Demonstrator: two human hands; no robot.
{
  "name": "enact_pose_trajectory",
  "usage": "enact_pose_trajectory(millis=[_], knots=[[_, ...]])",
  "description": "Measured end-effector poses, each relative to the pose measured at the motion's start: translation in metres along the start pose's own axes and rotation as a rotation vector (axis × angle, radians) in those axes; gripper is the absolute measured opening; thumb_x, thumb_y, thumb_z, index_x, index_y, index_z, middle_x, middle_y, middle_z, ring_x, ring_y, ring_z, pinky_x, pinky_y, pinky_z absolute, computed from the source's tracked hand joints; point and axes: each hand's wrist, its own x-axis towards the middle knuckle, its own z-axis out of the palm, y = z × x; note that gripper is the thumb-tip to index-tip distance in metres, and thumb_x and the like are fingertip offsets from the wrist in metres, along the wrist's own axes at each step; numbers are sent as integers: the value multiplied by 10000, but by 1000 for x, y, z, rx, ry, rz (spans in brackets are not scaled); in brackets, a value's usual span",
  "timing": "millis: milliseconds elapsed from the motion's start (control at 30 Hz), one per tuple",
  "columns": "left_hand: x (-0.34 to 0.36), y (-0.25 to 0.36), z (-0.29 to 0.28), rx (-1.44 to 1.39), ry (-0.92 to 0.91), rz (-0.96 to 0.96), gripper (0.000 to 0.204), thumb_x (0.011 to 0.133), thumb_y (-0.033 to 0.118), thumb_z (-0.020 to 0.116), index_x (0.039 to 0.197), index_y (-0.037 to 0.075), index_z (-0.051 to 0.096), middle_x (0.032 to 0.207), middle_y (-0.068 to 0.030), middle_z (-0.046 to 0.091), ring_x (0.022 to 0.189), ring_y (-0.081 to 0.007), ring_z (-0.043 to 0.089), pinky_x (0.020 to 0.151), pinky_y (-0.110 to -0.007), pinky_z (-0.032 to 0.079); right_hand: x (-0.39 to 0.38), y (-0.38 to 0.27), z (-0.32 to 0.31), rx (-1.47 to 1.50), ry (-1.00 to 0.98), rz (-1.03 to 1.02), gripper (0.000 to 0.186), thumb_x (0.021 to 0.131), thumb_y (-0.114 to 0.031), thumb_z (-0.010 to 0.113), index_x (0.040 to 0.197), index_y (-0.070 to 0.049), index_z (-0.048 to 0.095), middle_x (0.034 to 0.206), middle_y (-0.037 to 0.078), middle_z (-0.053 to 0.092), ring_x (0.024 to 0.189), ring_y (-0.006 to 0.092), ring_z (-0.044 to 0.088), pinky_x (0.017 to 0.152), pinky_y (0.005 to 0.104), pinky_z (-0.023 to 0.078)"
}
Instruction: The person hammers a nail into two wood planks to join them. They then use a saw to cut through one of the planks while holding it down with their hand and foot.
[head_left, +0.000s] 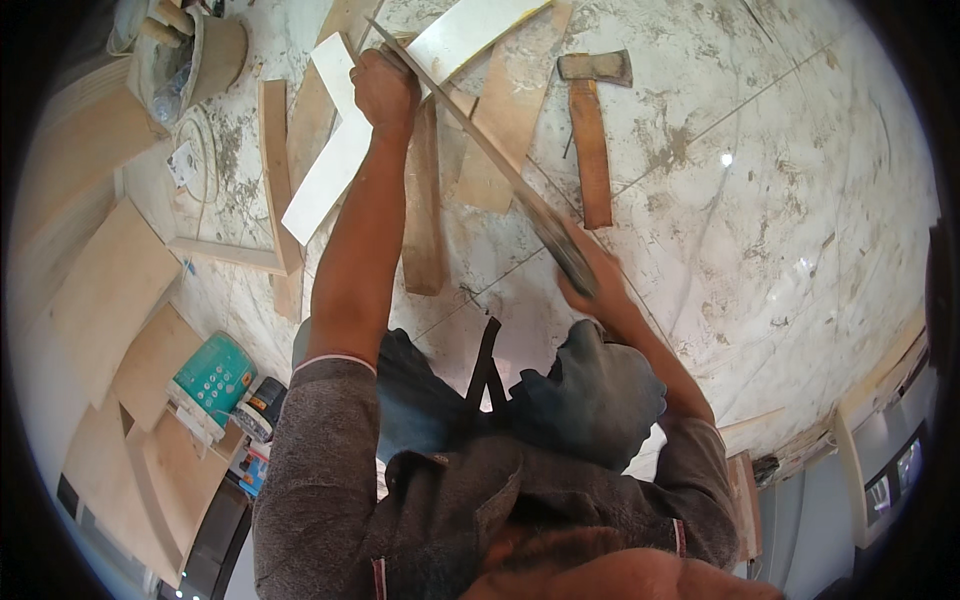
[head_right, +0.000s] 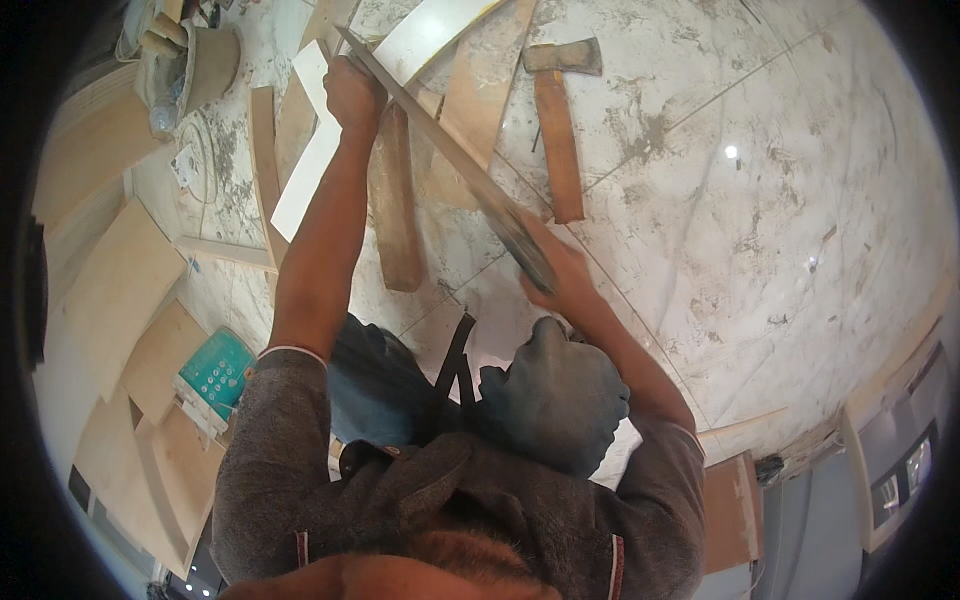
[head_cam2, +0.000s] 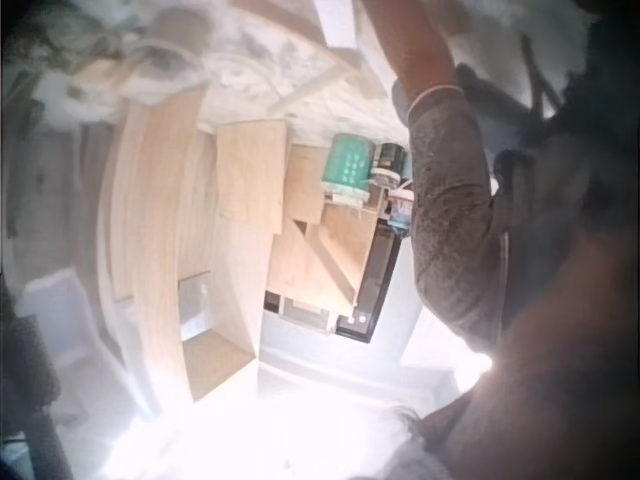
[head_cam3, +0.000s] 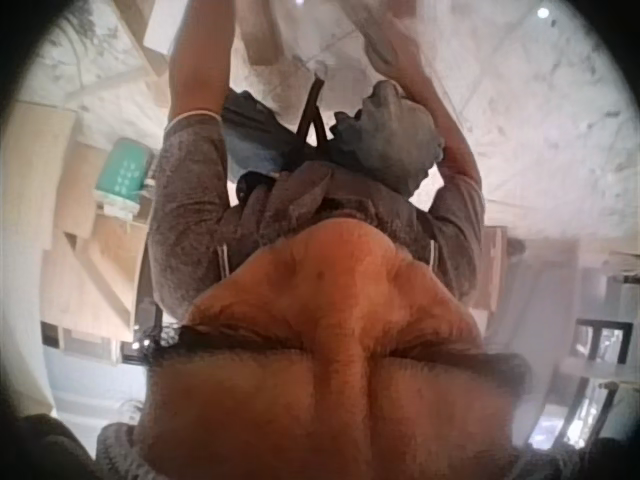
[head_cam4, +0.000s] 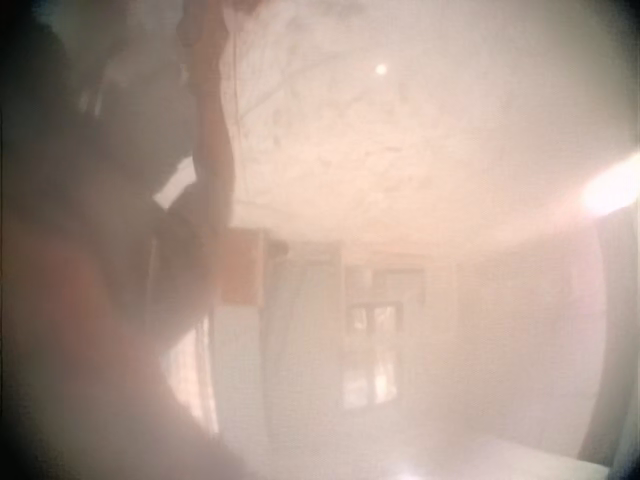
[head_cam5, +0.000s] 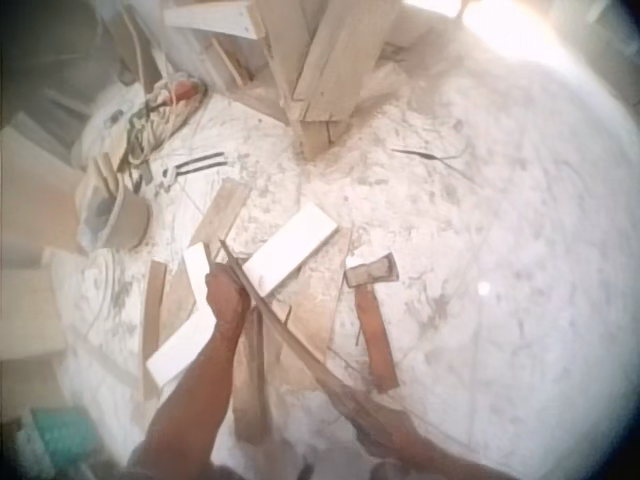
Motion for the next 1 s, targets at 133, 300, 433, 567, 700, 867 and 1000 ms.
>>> enact_pose_trajectory(millis=[133, 300, 433, 567, 700, 867, 1000], knots=[[-2, 3, 1, 33, 0, 26, 266, 868, 233, 558, 896, -31, 541, 884, -267, 613, 889, -435, 596, 747, -518, 505, -41, 14, -8, -37, -85, 107, 761, 693, -70, 655, 1415, -94, 415, 1207, 178, 619, 993, 332, 654, 818, 366, 536], [1, -3, -2, -10, -67, 112, 278, 913, 238, 514, 907, -39, 549, 899, -272, 614, 902, -436, 597, 761, -514, 503, 81, -11, 26, 71, -58, 14, 670, 735, -34, 639, 1378, -47, 451, 1133, 178, 648, 920, 304, 669, 788, 344, 527], [3, 9, -3, -7, -63, -47, 282, 922, 240, 511, 910, -40, 549, 908, -273, 615, 909, -438, 599, 768, -512, 506, -22, 17, 5, 44, -2, 54, 640, 744, -12, 628, 1365, -64, 478, 1152, 173, 647, 983, 275, 657, 834, 322, 512], [-2, 3, -4, 24, -61, -55, 285, 927, 243, 503, 916, -37, 555, 918, -273, 617, 907, -443, 601, 773, -517, 502, -33, 14, -5, -61, -49, 97, 747, 712, -42, 642, 1419, -85, 404, 1179, 183, 619, 913, 363, 646, 771, 414, 527], [-1, 3, -8, -39, -117, 34, 298, 936, 248, 488, 931, -41, 565, 939, -278, 620, 900, -442, 603, 780, -520, 495, 93, -15, 27, 86, -84, 38, 729, 716, -69, 641, 1409, -88, 417, 1107, 194, 640, 844, 368, 646, 719, 398, 525], [2, 3, -5, 11, -44, -27, 288, 929, 241, 490, 918, -38, 561, 940, -269, 622, 885, -436, 610, 766, -516, 500, -8, 0, 0, -48, -28, 46, 587, 777, -38, 612, 1352, -33, 490, 1168, 186, 635, 885, 287, 673, 801, 279, 516], [0, 13, -6, 37, -53, -4, 282, 935, 238, 477, 911, -31, 561, 912, -265, 625, 879, -437, 610, 766, -519, 499, -58, 43, 6, 121, -27, 93, 748, 710, -38, 659, 1416, -103, 422, 1108, 178, 665, 931, 337, 666, 814, 376, 537]])
